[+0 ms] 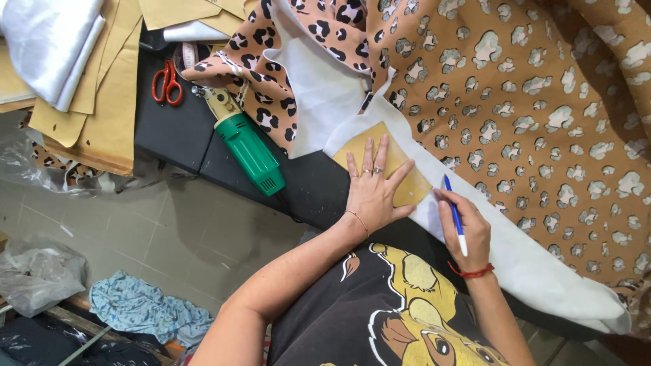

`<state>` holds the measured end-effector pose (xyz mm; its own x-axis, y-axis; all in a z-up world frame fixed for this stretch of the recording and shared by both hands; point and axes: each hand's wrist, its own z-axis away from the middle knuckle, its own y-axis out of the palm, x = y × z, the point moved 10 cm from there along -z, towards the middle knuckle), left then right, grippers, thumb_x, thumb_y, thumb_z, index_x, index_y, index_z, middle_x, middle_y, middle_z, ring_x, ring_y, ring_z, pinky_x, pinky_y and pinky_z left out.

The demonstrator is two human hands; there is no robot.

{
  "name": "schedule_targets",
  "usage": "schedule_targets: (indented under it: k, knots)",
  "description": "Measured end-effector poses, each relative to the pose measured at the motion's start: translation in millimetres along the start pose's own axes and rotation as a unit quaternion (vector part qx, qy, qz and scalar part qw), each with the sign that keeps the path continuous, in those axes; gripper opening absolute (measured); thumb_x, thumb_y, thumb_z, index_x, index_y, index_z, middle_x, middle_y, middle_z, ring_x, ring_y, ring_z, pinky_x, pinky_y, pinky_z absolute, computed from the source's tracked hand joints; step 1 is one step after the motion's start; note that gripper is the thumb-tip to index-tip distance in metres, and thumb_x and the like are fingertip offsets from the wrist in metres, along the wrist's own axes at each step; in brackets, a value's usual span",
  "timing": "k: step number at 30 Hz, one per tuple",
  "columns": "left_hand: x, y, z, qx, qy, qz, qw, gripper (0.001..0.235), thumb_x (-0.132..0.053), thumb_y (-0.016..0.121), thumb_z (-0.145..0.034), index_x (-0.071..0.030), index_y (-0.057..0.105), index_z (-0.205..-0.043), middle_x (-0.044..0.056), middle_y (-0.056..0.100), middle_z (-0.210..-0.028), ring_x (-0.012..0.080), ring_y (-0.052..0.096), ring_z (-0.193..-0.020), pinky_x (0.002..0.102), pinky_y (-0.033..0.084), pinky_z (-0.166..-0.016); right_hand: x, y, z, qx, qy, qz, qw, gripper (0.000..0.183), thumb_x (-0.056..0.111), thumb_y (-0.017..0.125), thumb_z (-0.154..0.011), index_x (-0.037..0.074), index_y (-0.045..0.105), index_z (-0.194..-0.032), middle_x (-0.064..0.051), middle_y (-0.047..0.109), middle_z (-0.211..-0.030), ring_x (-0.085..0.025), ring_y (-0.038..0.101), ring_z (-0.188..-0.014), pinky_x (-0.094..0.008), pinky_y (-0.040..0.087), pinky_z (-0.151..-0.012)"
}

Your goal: Marking fabric with a pattern and cutting it using an electric rotary cutter

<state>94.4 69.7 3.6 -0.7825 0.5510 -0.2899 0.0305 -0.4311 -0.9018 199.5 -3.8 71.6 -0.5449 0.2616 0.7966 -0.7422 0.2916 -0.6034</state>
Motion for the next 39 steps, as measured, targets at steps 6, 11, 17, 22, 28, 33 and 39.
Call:
schedule_targets:
  k: [6, 11, 17, 22, 28, 33, 39]
  knots:
    - [1.1, 2.3, 0.8, -0.013, 0.002, -0.002, 1.0, 0.078, -0.064, 0.058, -0.063, -0.034, 0.029, -0.13, 0.016, -0.005, -0.143, 0.0367, -0.003, -0.132, 0.063, 0.002, -0.099, -11.0, 1.7, 2.9, -0.005, -0.021, -0.002, 1.0, 0.02, 0.01, 0.047, -0.091, 0.002, 0.058, -0.105, -0.017, 0.061, -0.095, -0.032, 0.057, -0.088, -0.041, 0.044, -0.076]
    - [1.4, 4.4, 1.1, -0.016, 0.002, -0.002, 1.0, 0.077, -0.063, 0.059, -0.064, -0.035, 0.03, -0.129, 0.016, -0.005, -0.143, 0.0372, -0.003, -0.132, 0.063, 0.003, -0.099, -22.4, 1.8, 1.5, -0.023, 0.026, -0.107, 0.994, 0.027, 0.01, 0.043, -0.092, -0.006, 0.053, -0.111, -0.022, 0.058, -0.091, -0.028, 0.054, -0.087, -0.041, 0.042, -0.079]
    - [-1.5, -0.2, -0.4, -0.048, 0.0, 0.006, 0.999, 0.071, -0.059, 0.061, -0.064, -0.033, 0.036, -0.126, 0.017, -0.001, -0.143, 0.0394, 0.0, -0.132, 0.066, 0.007, -0.097, -54.4, 9.7, -0.5, -0.036, 0.051, -0.122, 0.991, 0.011, 0.004, 0.053, -0.089, -0.003, 0.057, -0.097, -0.015, 0.061, -0.074, -0.02, 0.06, -0.075, -0.03, 0.046, -0.07]
    - [-4.8, -3.7, -2.7, -0.076, -0.008, -0.005, 0.997, 0.067, -0.056, 0.064, -0.064, -0.03, 0.041, -0.122, 0.02, 0.003, -0.142, 0.0416, 0.004, -0.131, 0.069, 0.009, -0.094, -44.9, 10.5, -6.9, -0.038, 0.043, -0.106, 0.993, 0.01, 0.009, 0.053, -0.092, 0.001, 0.057, -0.095, -0.011, 0.062, -0.072, -0.015, 0.059, -0.073, -0.026, 0.046, -0.069]
    - [-6.4, -5.0, -4.7, -0.076, -0.02, -0.008, 0.997, 0.065, -0.055, 0.065, -0.063, -0.028, 0.043, -0.117, 0.022, 0.004, -0.141, 0.0432, 0.005, -0.13, 0.071, 0.013, -0.091, -41.4, 6.2, -4.4, -0.046, 0.024, -0.064, 0.997, 0.008, 0.008, 0.054, -0.09, 0.002, 0.059, -0.091, -0.01, 0.061, -0.069, -0.017, 0.058, -0.064, -0.026, 0.045, -0.057]
    - [-6.9, -5.8, -3.7, -0.083, -0.015, -0.015, 0.996, 0.066, -0.056, 0.065, -0.063, -0.028, 0.041, -0.118, 0.022, 0.004, -0.141, 0.0433, 0.004, -0.13, 0.071, 0.014, -0.091, -44.0, 5.8, 0.0, -0.054, 0.037, -0.07, 0.995, 0.009, 0.01, 0.053, -0.091, 0.002, 0.058, -0.091, -0.01, 0.061, -0.07, -0.016, 0.058, -0.065, -0.026, 0.045, -0.056]
    - [-6.7, -2.6, -4.1, -0.073, -0.017, -0.012, 0.997, 0.065, -0.056, 0.064, -0.064, -0.028, 0.041, -0.119, 0.022, 0.003, -0.141, 0.043, 0.002, -0.13, 0.071, 0.011, -0.091, -42.6, 6.2, 0.2, -0.058, 0.026, -0.058, 0.996, 0.006, 0.007, 0.055, -0.09, 0.003, 0.059, -0.089, -0.011, 0.061, -0.069, -0.021, 0.061, -0.067, -0.029, 0.047, -0.057]
